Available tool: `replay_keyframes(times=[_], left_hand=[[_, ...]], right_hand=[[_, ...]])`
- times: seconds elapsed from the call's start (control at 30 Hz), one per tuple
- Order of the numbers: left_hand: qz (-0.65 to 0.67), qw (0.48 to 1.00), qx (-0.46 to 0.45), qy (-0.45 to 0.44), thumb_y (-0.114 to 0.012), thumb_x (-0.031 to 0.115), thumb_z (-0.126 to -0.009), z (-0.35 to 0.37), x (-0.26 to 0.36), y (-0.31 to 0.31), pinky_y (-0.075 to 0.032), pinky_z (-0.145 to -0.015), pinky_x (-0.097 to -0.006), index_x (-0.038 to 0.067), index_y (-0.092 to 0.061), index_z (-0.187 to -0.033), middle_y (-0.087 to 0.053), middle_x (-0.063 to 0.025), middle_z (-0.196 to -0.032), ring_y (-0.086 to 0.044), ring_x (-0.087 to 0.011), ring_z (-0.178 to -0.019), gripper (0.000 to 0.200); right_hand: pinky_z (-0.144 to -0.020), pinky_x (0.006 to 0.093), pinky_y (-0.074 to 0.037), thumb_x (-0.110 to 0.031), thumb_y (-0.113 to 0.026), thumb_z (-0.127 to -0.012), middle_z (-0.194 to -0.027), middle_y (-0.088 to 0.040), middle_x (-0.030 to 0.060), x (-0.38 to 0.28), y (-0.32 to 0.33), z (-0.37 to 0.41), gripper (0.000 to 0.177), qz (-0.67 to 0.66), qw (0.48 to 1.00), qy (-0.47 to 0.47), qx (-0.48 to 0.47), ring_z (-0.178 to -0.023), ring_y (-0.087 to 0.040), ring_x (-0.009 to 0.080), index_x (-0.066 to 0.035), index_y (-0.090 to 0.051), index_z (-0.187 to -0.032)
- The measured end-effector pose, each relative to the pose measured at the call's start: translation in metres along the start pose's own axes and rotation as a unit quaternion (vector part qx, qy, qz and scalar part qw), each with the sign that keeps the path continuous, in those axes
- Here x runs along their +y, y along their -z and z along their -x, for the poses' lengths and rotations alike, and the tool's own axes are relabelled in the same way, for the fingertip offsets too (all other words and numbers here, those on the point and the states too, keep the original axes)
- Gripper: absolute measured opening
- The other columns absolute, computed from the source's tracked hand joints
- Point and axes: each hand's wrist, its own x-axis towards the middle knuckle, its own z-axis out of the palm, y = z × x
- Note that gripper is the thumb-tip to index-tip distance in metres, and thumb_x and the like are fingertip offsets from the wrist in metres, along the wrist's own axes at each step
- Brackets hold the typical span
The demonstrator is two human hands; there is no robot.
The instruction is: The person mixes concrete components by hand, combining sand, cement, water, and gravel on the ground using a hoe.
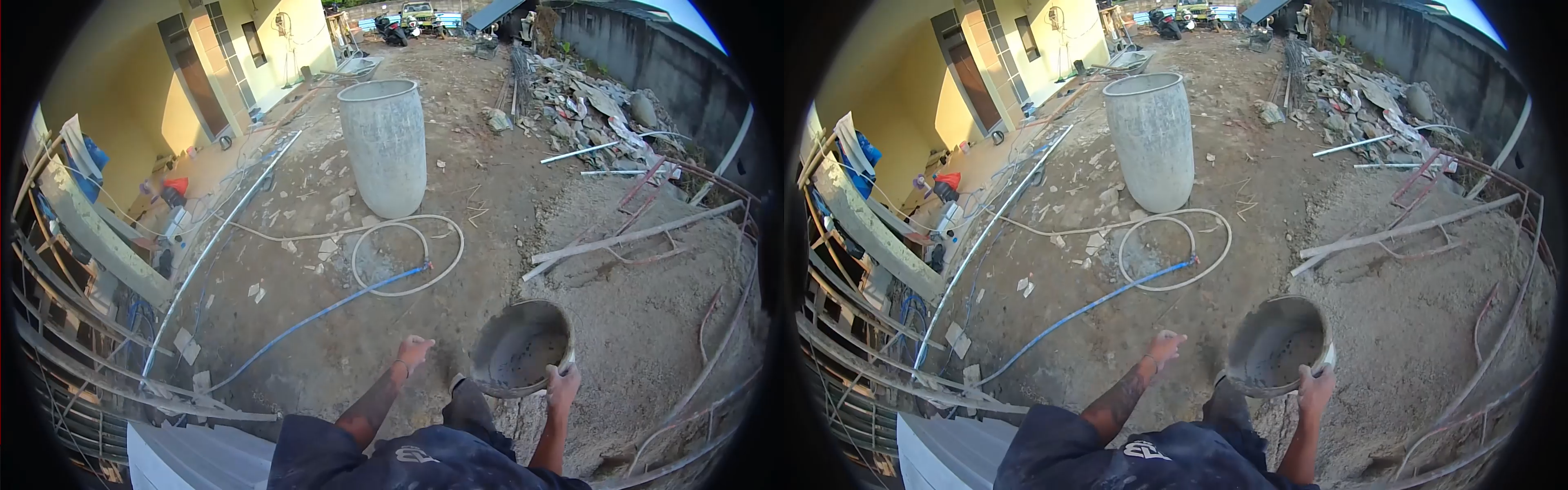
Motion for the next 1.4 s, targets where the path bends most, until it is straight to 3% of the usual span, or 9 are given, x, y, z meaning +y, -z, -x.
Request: replay_keyframes(times=[0.27,0.33,0.5,0.67,0.77,0.83,0.97,1.13,1.4], left_hand=[[-0.265,0.901,0.305,-0.158,-0.067,0.020,-0.060,-0.147,-0.043,0.065,-0.046,-0.057,-0.0350,0.004,-0.056,-0.087,-0.060,-0.0133,-0.074,-0.060,-0.0260,-0.071,0.033],[-0.248,0.900,0.343,-0.103,-0.065,0.020,-0.056,-0.178,-0.096,0.108,-0.043,-0.044,-0.0342,0.008,-0.054,-0.050,-0.057,-0.0053,-0.053,-0.058,-0.0198,-0.051,0.018],[-0.270,0.865,0.291,0.308,-0.066,0.024,-0.064,-0.150,-0.033,0.133,-0.046,-0.082,-0.0333,-0.002,-0.050,-0.105,-0.057,-0.0152,-0.105,-0.056,-0.0260,-0.098,0.051],[-0.300,0.880,0.252,0.267,-0.056,0.030,-0.073,-0.299,-0.020,0.119,-0.031,-0.097,-0.0300,0.001,-0.039,-0.122,-0.038,-0.0122,-0.130,-0.038,-0.0243,-0.119,0.059],[-0.110,0.912,0.214,0.333,-0.053,0.045,-0.072,-0.375,0.083,0.100,-0.035,-0.092,-0.0372,-0.001,-0.054,-0.108,-0.054,-0.0195,-0.111,-0.048,-0.0282,-0.109,0.059],[-0.359,0.907,0.153,0.158,-0.056,0.044,-0.070,-0.436,0.149,0.103,-0.037,-0.091,-0.0356,-0.004,-0.054,-0.105,-0.054,-0.0223,-0.107,-0.048,-0.0287,-0.108,0.060],[-0.113,0.949,0.290,-0.041,-0.062,0.036,-0.068,-0.446,0.375,0.095,-0.040,-0.086,-0.0340,-0.004,-0.049,-0.111,-0.054,-0.0212,-0.108,-0.052,-0.0301,-0.101,0.060],[0.107,0.875,0.394,-0.259,-0.061,0.026,-0.079,-0.483,0.516,0.095,-0.040,-0.085,-0.0349,-0.006,-0.043,-0.114,-0.051,-0.0191,-0.110,-0.050,-0.0286,-0.102,0.051],[0.208,0.670,0.686,-0.194,-0.058,0.025,-0.078,-0.535,0.624,0.063,-0.022,-0.097,-0.0403,-0.009,-0.029,-0.119,-0.034,-0.0234,-0.119,-0.032,-0.0333,-0.113,0.061]], right_hand=[[-0.056,0.0399,-0.036,-0.020,-0.063,-0.067,-0.058,-0.047,0.0165,-0.025,0.035,-0.189,0.031,0.198,0.953,-0.048,0.225,-0.054,-0.041,0.0285,0.005,-0.045,-0.066],[-0.055,0.0388,-0.035,-0.023,-0.064,-0.068,-0.054,-0.043,0.0128,-0.041,0.031,-0.231,0.034,0.199,0.950,-0.002,0.242,-0.052,-0.036,0.0240,0.003,-0.044,-0.062],[-0.052,0.0346,-0.033,-0.023,-0.064,-0.070,-0.054,-0.040,0.0079,-0.085,-0.042,-0.335,0.034,0.172,0.970,0.010,0.172,-0.053,-0.034,0.0193,0.002,-0.043,-0.062],[-0.052,0.0273,-0.032,-0.017,-0.063,-0.071,-0.057,-0.039,0.0016,-0.189,-0.206,-0.490,0.028,0.041,0.988,0.131,0.073,-0.055,-0.032,0.0135,0.001,-0.043,-0.063],[-0.051,0.0224,-0.028,-0.017,-0.062,-0.075,-0.061,-0.040,-0.0045,-0.274,-0.282,-0.555,0.023,-0.123,0.980,0.151,-0.033,-0.056,-0.032,0.0065,-0.005,-0.045,-0.066],[-0.051,0.0203,-0.027,-0.018,-0.062,-0.077,-0.063,-0.041,-0.0063,-0.346,-0.331,-0.579,0.021,-0.213,0.956,0.179,-0.098,-0.057,-0.032,0.0037,-0.008,-0.046,-0.069],[-0.053,0.0173,-0.025,-0.019,-0.062,-0.078,-0.064,-0.042,-0.0063,-0.460,-0.410,-0.612,0.020,-0.272,0.898,0.303,-0.167,-0.057,-0.031,0.0029,-0.009,-0.047,-0.070],[-0.054,0.0187,-0.028,-0.025,-0.061,-0.079,-0.065,-0.040,-0.0054,-0.549,-0.536,-0.643,0.025,-0.235,0.845,0.341,-0.339,-0.059,-0.034,0.0038,-0.009,-0.045,-0.068],[-0.045,0.0303,-0.038,-0.029,-0.067,-0.072,-0.048,-0.046,0.0066,-0.533,-0.816,-0.674,0.036,0.040,0.701,0.453,-0.549,-0.044,-0.044,0.0147,-0.001,-0.045,-0.061]])
